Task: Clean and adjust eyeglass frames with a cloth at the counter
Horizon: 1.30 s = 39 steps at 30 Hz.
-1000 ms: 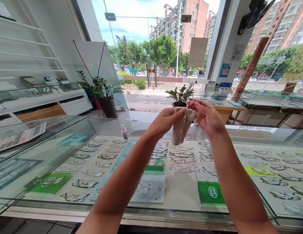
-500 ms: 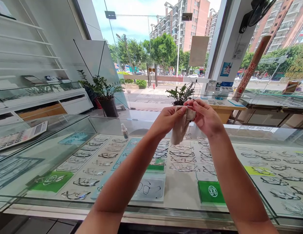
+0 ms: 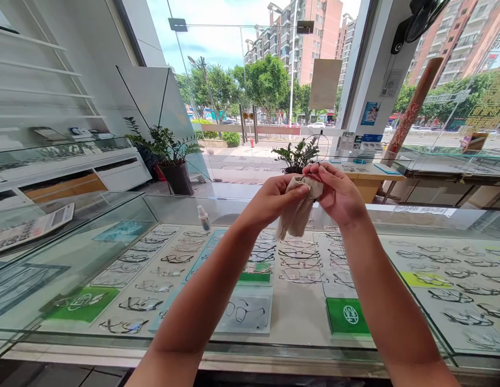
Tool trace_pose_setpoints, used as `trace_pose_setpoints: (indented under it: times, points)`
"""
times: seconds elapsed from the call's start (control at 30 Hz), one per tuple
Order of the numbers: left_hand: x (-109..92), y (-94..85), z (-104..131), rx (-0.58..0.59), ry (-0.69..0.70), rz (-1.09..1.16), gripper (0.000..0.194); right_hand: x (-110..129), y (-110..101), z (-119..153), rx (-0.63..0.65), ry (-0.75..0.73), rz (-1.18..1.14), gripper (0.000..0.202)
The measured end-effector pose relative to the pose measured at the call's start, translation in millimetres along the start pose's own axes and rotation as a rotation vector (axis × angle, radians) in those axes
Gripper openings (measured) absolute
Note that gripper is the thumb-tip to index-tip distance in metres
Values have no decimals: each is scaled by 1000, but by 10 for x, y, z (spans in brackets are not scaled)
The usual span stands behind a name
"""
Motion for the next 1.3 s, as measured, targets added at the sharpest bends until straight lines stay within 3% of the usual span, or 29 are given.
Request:
trace_pose_setpoints:
  times: [0.3,0.6,1.3]
  points:
    - [-58,26,30,9,-20,-13,31,-14,6,-2,-4,-13,24,27]
    - [-8,31,2,-35,-2,22,32,-11,25,-8,14,-33,-145,15]
    - [-2,57,-11,-89,65,-35,36,-26,30,-31,-16,-39,-32,25]
Point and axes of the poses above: each hand's wrist, its own z-axis away from the middle knuckle, its own y-axis out of the palm, x = y × z, the point moved 3 cm from there along -z, towards the middle knuckle, and after that the axes turned 12 degrees about z, right-handed, at the moved point
